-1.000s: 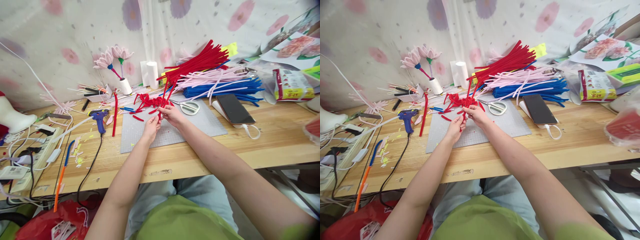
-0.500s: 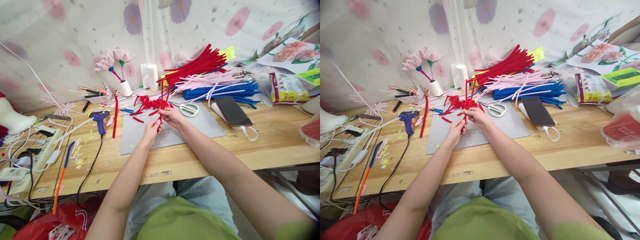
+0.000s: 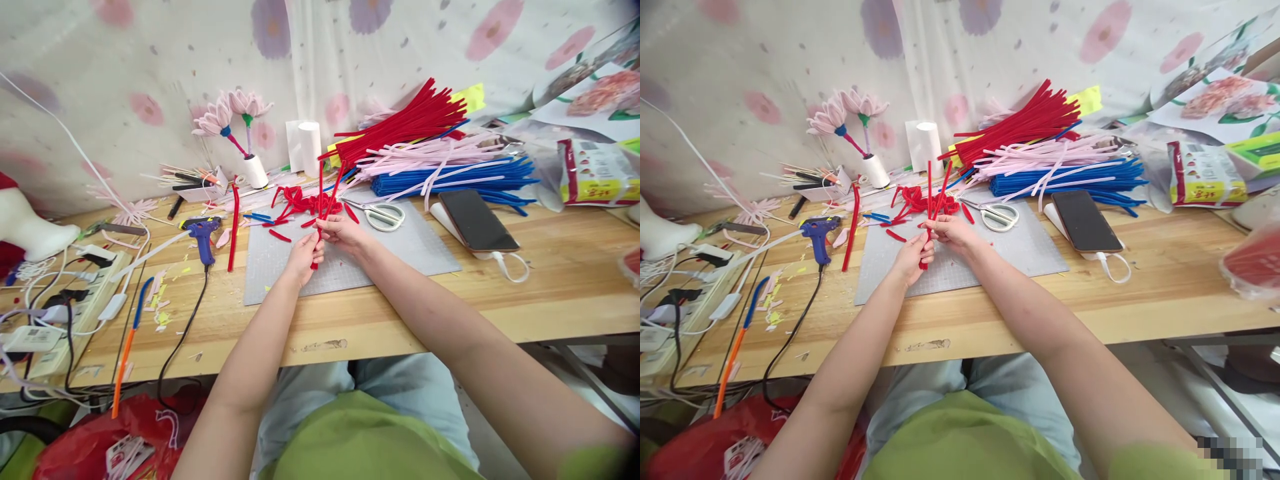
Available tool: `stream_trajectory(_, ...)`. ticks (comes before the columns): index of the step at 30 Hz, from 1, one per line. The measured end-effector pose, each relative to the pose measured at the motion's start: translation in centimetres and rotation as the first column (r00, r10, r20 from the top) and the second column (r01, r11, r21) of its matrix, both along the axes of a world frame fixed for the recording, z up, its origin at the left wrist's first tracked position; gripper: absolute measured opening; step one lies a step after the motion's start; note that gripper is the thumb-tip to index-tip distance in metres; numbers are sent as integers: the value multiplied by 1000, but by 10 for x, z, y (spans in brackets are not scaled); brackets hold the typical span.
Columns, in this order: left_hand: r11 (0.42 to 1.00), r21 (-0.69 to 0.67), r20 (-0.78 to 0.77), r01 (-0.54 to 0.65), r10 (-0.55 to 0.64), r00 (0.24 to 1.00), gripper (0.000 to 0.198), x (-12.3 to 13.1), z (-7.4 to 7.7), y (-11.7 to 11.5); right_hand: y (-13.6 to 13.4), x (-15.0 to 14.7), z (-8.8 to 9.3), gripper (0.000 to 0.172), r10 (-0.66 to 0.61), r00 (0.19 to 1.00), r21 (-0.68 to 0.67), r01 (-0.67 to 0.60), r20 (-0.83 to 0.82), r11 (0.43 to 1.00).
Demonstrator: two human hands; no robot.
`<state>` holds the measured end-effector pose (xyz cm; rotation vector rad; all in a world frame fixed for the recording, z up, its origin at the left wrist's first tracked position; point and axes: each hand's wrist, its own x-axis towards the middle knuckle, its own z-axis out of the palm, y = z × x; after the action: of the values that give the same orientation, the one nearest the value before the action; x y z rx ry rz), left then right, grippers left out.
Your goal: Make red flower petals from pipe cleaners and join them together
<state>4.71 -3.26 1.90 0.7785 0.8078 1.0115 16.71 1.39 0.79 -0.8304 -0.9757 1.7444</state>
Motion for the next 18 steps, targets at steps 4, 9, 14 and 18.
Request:
stream_trajectory(4, 999, 30, -104, -41, 44, 994, 22, 4, 0, -1, -1, -4, 0, 25, -67, 996, -19, 66, -54, 998)
stream_trajectory(9, 999, 42, -119, -25, 30, 992, 23, 8, 6, -4, -3, -4, 5, 31, -102, 986, -15, 101, -134, 995)
stream_trajectory(14, 999, -13, -61, -43, 42, 997, 24, 9, 6, -5, -3, -4, 8, 30, -141, 979, -7, 141, -145, 990)
stream_trajectory(18, 998, -42, -21, -40, 39, 999, 22, 7, 4, -5, -3, -3, 9, 32, -119, 984, -24, 116, -130, 993)
